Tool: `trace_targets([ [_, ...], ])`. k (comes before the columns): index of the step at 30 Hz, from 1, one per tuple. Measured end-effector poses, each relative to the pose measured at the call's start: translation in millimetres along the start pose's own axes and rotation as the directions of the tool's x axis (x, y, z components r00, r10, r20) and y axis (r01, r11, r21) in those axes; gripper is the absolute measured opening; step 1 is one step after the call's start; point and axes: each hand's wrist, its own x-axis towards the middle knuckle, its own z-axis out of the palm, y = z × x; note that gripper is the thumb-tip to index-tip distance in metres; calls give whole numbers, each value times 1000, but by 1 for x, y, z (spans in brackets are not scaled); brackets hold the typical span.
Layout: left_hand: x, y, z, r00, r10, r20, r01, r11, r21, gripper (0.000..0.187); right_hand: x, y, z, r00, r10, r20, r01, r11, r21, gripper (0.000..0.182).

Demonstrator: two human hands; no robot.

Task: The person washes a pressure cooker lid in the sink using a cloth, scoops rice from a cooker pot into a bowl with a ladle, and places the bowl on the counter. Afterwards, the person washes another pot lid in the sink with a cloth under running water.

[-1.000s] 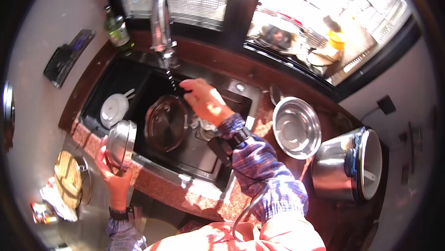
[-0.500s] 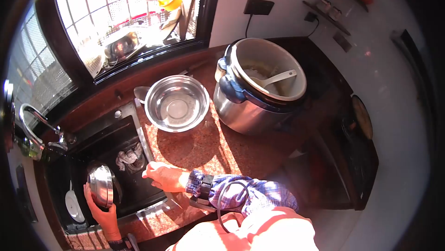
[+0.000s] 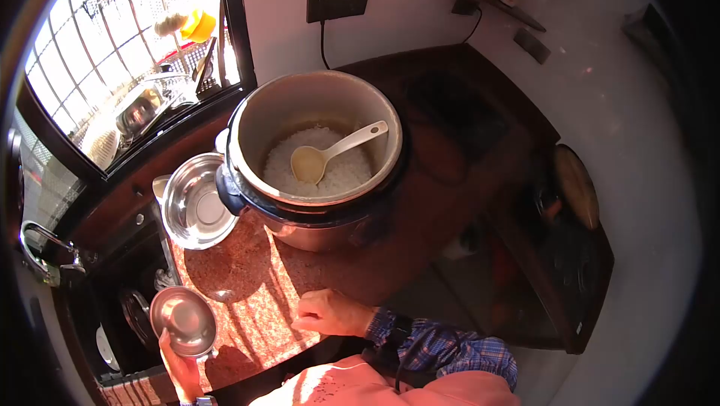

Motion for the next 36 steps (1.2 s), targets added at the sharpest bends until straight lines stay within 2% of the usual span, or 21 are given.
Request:
trace_targets([
  [3,0,-43,39,995,-80,-50,87,985,148,38,-58,30,-49,1000,-1,31,5,994,-108,26],
  [5,-7,-54,73,979,-175,-104,200,927,317,34,-88,36,-77,963,181,-197,-182,983,13,17],
  [8,-19,-72,102,993,-78,93,32,909,415,34,-119,40,-122,869,314,-383,-319,946,52,14],
  [9,-11,-74,101,985,-164,49,106,810,576,34,-128,42,-140,875,314,-367,-317,947,55,14],
  [13,3,-113,81,995,-66,-68,91,868,488,30,-153,50,-204,757,439,-484,-423,894,148,11],
  [14,-10,-92,104,994,-105,-40,104,725,681,30,-154,56,-209,691,495,-527,-431,867,248,11],
  [15,-23,-71,128,987,-159,-38,119,539,834,31,-158,64,-210,721,504,-476,-434,863,257,11],
  [16,-18,-83,120,996,-85,-31,80,679,730,32,-162,72,-210,678,500,-539,-434,864,254,11],
  [17,-20,-84,102,986,24,162,-154,480,864,23,-166,80,-210,632,490,-600,-434,865,250,11],
  [19,-22,-87,66,818,239,524,-507,-131,852,14,-179,93,-207,637,499,-587,-457,858,234,13],
  [21,-39,-43,142,838,505,204,-413,346,842,30,-185,102,-211,618,480,-622,-462,863,205,15],
  [22,-32,-40,126,794,586,162,-494,467,733,34,-189,103,-214,601,481,-638,-479,856,195,15],
  [24,-19,-12,76,605,734,308,-536,90,839,48,-193,102,-218,578,485,-656,-502,845,182,16],
  [25,-18,12,58,487,685,541,-357,-409,840,51,-191,100,-221,576,470,-670,-483,856,185,14],
  [29,-27,64,23,509,624,594,-218,-574,790,70,-179,100,-242,549,497,-672,-463,850,250,14],
  [30,-24,67,10,569,683,458,-198,-426,883,77,-172,93,-249,544,479,-689,-450,860,241,14],
  [31,-5,58,-31,437,746,503,-115,-509,853,73,-163,83,-254,622,362,-694,-456,888,55,24],
  [32,-9,52,-24,451,798,401,-184,-356,916,57,-154,76,-260,695,250,-674,-444,886,-130,35],
  [34,-17,20,-17,694,719,48,-432,362,826,42,-149,74,-289,720,263,-642,-462,873,-159,43],
  [35,-18,-2,-17,892,450,-46,-387,811,439,41,-147,75,-302,747,293,-597,-482,857,-183,51],
  [36,-32,-13,8,959,259,-119,-207,920,333,37,-144,78,-309,803,64,-592,-404,790,-462,37],
])
